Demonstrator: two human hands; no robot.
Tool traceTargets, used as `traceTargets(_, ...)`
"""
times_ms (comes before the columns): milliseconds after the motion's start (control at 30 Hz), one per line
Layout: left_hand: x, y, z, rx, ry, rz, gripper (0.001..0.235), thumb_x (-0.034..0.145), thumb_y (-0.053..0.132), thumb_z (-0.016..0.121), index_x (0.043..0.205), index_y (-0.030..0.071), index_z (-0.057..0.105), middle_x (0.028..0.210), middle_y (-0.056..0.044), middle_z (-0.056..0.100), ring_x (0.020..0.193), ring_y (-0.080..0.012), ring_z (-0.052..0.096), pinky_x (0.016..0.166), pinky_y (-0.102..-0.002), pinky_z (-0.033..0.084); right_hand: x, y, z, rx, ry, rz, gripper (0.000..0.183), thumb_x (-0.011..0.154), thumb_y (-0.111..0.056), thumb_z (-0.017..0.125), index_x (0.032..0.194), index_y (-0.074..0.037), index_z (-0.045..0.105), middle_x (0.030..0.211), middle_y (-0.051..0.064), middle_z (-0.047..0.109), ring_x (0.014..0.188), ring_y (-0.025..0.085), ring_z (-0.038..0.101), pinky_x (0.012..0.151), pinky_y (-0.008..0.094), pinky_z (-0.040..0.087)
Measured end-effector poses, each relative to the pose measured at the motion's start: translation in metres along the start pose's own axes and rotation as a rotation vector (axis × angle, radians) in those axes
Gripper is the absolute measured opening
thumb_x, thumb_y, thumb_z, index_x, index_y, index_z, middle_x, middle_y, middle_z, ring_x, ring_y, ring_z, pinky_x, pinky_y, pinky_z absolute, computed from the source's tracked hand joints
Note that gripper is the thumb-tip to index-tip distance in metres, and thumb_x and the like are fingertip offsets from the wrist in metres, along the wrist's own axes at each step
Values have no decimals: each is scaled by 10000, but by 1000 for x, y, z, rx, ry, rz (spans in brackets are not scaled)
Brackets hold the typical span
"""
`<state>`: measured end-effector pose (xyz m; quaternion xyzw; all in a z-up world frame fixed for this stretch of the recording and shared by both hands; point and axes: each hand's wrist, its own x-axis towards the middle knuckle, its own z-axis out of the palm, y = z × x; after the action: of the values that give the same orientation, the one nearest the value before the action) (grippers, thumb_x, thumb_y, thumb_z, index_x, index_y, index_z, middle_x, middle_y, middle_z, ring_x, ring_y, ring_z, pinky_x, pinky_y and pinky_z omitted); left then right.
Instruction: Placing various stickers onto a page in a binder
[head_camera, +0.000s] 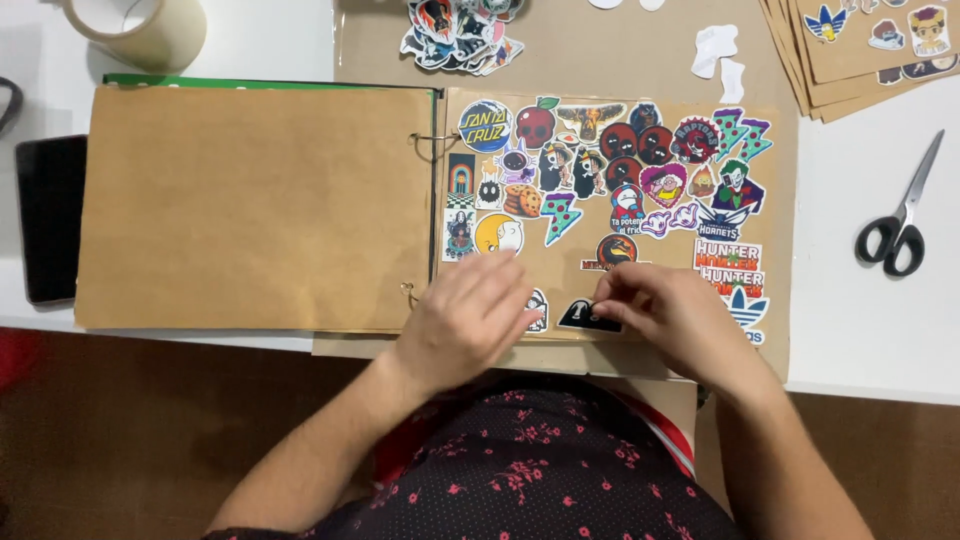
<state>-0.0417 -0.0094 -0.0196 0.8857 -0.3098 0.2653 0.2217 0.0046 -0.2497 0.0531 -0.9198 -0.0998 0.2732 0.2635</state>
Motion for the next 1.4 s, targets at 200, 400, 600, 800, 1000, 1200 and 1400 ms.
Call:
traceTargets(200, -41, 40, 22, 86, 33, 103, 308, 985, 274, 615, 1109, 11, 719, 1113, -166, 696, 1091, -329, 688, 963, -457, 577, 11, -9, 3, -66, -68, -5, 113, 883, -252, 711, 913, -148, 744, 789, 110, 797, 864, 376, 751, 804, 472, 564)
traceTargets(400, -42, 39, 26, 91, 87, 110, 359, 1006, 298, 585, 1139, -15, 701, 1109, -194, 693, 1081, -347, 684, 988, -460, 548, 13, -4, 12, -134, -3, 5, 98, 877, -297, 718, 894, -203, 738, 813, 54, 785, 877, 340, 737, 798, 441, 560)
traceTargets(600, -46, 41, 30, 104, 8, 91, 433, 1032, 382, 539, 1231, 27, 687, 1146, -186, 671, 1113, -347, 649, 1022, -468, 509, 15, 6, 30, -239, 73, -14, 86, 868, -302, 718, 929, -241, 718, 868, 34, 755, 931, 318, 716, 821, 437, 555)
traceTargets(800, -32, 45, 25, 164, -17, 148, 414, 1041, 341, 496, 1134, 0, 710, 1189, -169, 676, 1182, -331, 625, 1065, -461, 468, -5, 33, 69, -522, 674, -386, 114, 928, -334, 702, 1018, -267, 680, 1029, -55, 599, 993, 195, 641, 808, 283, 554)
traceTargets(1000, -23, 43, 28, 148, 1, 172, 402, 1034, 313, 496, 1096, -31, 696, 1094, -194, 691, 1132, -330, 644, 1082, -453, 471, -19, 72, 99, -504, 773, -590, 199, 925, -347, 687, 1073, -237, 762, 875, -11, 602, 906, 249, 611, 834, 333, 514)
traceTargets(1200, -20, 47, 36, 67, -49, 141, 438, 1038, 371, 511, 1142, -13, 693, 1030, -210, 651, 1099, -367, 618, 1091, -502, 451, -14, 51, 55, -193, 437, -547, 181, 918, -292, 660, 846, -182, 785, 735, 49, 648, 776, 318, 638, 677, 399, 501)
traceTargets(1400, 40, 25, 18, -352, -203, -78, 680, 961, 267, 659, 1513, 4, 361, 1391, -234, 536, 1380, -423, 464, 1178, -583, 322, 8, 48, 9, -183, 532, -199, 260, 931, -289, 751, 1162, -175, 716, 1116, 20, 652, 958, 271, 688, 778, 414, 549)
